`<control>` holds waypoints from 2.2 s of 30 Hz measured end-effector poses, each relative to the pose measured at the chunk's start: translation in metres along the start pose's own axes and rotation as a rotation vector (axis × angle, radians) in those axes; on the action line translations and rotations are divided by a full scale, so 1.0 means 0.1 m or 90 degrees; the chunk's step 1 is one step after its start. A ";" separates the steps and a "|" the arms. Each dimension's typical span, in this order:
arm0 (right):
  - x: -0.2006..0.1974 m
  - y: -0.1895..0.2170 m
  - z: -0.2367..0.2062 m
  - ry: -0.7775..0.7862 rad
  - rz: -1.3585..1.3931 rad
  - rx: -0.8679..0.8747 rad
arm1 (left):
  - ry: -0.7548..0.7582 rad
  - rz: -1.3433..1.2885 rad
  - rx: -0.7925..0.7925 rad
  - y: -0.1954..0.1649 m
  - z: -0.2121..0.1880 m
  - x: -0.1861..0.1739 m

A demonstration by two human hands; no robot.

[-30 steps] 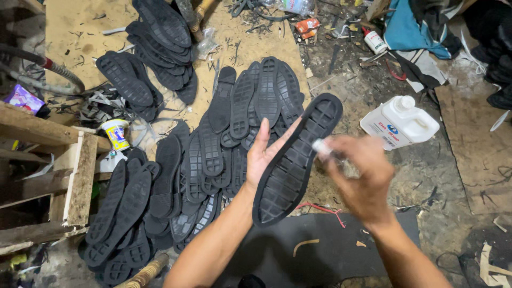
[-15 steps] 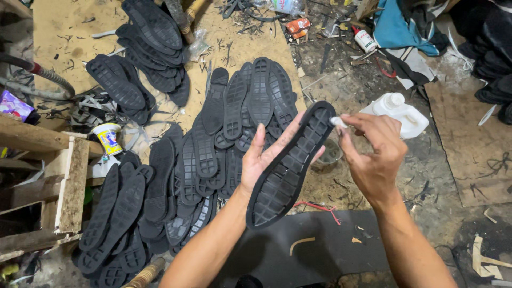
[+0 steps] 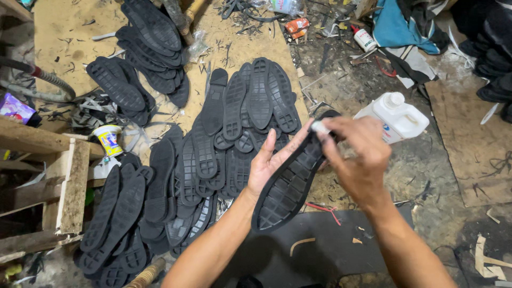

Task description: The person repeatedly picks up black shoe soles from a pile, applies a liquid from a small container using a white applicator to the sole surface, and places the treated soles back on the pile. The process is repeated for multiple soles throughout the clip.

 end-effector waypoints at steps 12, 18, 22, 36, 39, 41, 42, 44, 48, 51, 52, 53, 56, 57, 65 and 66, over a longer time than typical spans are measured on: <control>0.04 -0.09 -0.32 0.085 0.217 0.208 | -0.307 0.043 0.295 -0.99 -0.38 -0.35; 0.06 -0.22 -0.35 0.062 0.271 0.228 | -0.178 0.232 0.483 -2.41 -0.13 0.37; 0.05 -0.26 -0.36 0.064 0.268 0.246 | -0.311 0.382 0.674 -3.53 0.10 0.59; 0.10 -0.42 -0.46 0.074 0.262 0.280 | -0.778 1.479 0.851 -2.51 -1.59 -0.32; 0.15 -0.45 -0.47 0.071 0.271 0.297 | -0.889 1.479 1.102 -2.68 -2.19 0.17; 0.19 -0.46 -0.47 0.076 0.283 0.305 | -1.083 1.381 1.118 -2.84 -2.54 0.40; 0.21 -0.46 -0.46 0.076 0.278 0.300 | -1.172 1.316 1.085 -2.94 -2.69 0.50; 0.23 -0.45 -0.45 0.080 0.268 0.293 | -1.174 1.321 1.050 -3.17 -2.85 0.68; 0.21 -0.44 -0.42 0.075 0.285 0.283 | -1.032 1.469 1.016 -3.43 -2.98 0.82; 0.17 -0.45 -0.42 0.082 0.267 0.298 | -1.127 1.328 1.073 -3.52 -3.06 0.83; 0.16 -0.45 -0.41 0.073 0.284 0.285 | -1.122 1.358 1.068 -3.53 -3.07 0.84; 0.14 -0.46 -0.41 0.061 0.299 0.273 | -1.111 1.388 1.064 -3.53 -3.06 0.84; 0.12 -0.50 -0.42 0.075 0.244 0.315 | -1.112 1.381 1.050 -3.55 -3.05 0.83; 0.12 -0.51 -0.42 0.068 0.269 0.313 | -1.123 1.373 1.054 -3.54 -3.02 0.82; 0.14 -0.61 -0.39 0.013 0.337 0.290 | -0.697 1.641 1.119 -2.79 -1.87 0.18; 0.14 -0.62 -0.39 0.018 0.335 0.301 | -0.591 1.305 0.929 -2.73 -1.62 -0.07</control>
Point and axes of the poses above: each hand's wrist, its own z-axis towards the middle knuckle, its own x-axis out of the palm, y = z × x, the point moved 3 cm from there along z, towards the middle knuckle, and after that the axes turned 11 degrees about -z, right-handed, at the moved point
